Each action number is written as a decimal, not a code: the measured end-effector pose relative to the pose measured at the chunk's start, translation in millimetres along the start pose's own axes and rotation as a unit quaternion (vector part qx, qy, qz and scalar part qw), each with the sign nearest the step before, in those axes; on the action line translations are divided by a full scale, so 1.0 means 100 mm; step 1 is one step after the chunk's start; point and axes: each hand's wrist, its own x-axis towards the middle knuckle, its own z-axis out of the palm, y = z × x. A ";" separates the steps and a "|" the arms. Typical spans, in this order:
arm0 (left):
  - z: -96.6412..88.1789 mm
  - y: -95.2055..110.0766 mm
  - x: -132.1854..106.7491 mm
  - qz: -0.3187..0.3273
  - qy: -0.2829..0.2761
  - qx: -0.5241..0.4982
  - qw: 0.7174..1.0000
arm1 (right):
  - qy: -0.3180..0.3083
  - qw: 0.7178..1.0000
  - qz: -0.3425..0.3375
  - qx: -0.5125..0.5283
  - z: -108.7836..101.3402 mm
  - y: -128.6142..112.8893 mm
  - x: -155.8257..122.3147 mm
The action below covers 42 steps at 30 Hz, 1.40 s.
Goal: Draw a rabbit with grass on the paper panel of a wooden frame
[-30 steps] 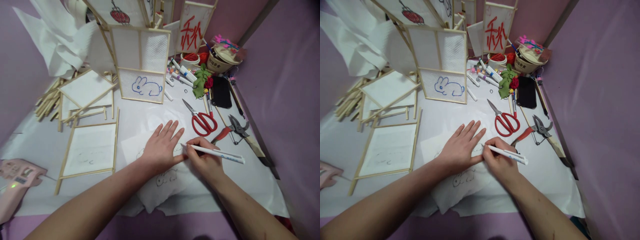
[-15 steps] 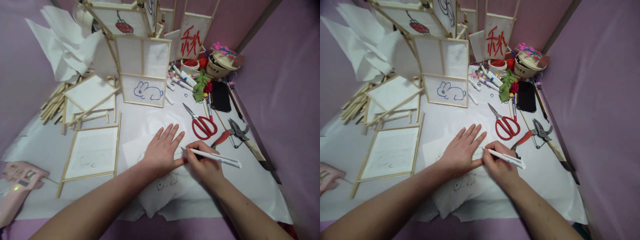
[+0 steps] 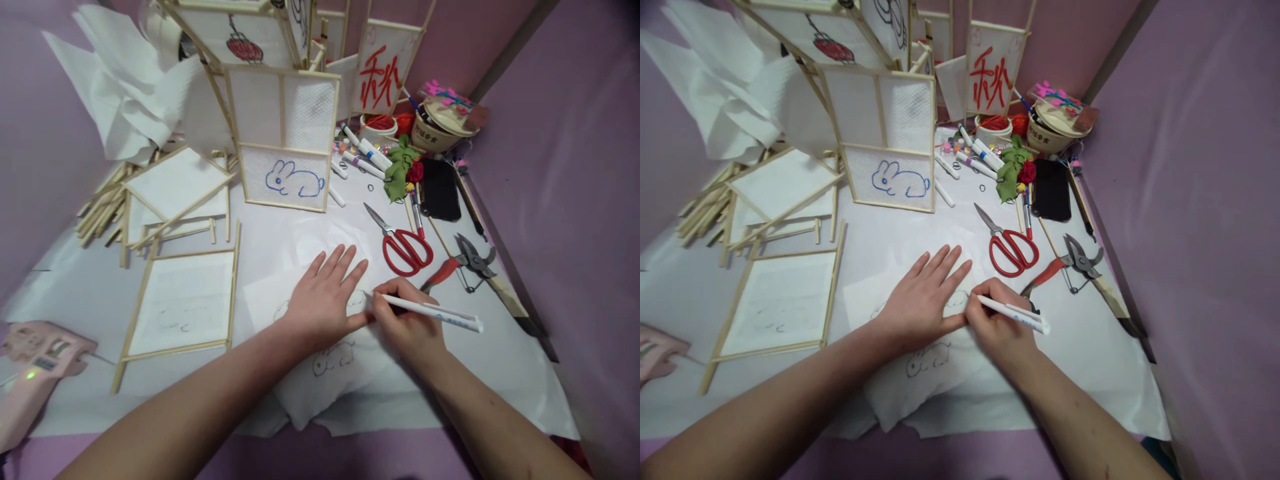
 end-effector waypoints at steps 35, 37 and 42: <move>0.00 0.00 -0.03 0.006 0.058 -0.006 0.998 | 0.021 0.999 -0.029 0.020 0.01 0.16 0.07; -0.06 0.01 -0.03 0.013 0.058 -0.014 0.998 | -0.005 0.999 -0.044 0.000 0.02 0.18 0.07; -0.33 0.01 -0.15 0.040 0.064 0.015 0.997 | -0.041 0.995 -0.070 -0.053 0.01 0.19 0.07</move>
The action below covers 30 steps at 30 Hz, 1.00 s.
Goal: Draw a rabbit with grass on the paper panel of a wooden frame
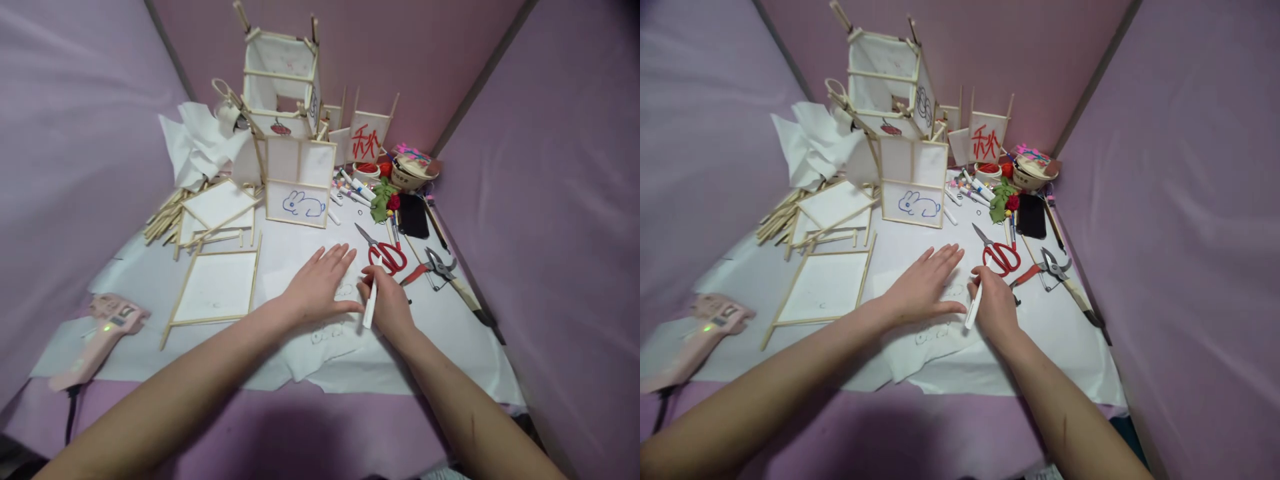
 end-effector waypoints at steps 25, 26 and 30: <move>0.07 0.24 -0.83 -0.143 0.069 0.029 0.987 | 0.103 0.986 -0.048 0.119 -0.26 -0.21 0.04; 0.04 0.23 -0.75 -0.134 0.075 0.023 0.988 | 0.097 0.984 -0.049 0.138 -0.29 -0.25 0.06; 0.07 0.17 -0.43 -0.098 0.075 -0.017 0.992 | 0.033 0.978 -0.027 0.204 -0.25 -0.37 0.17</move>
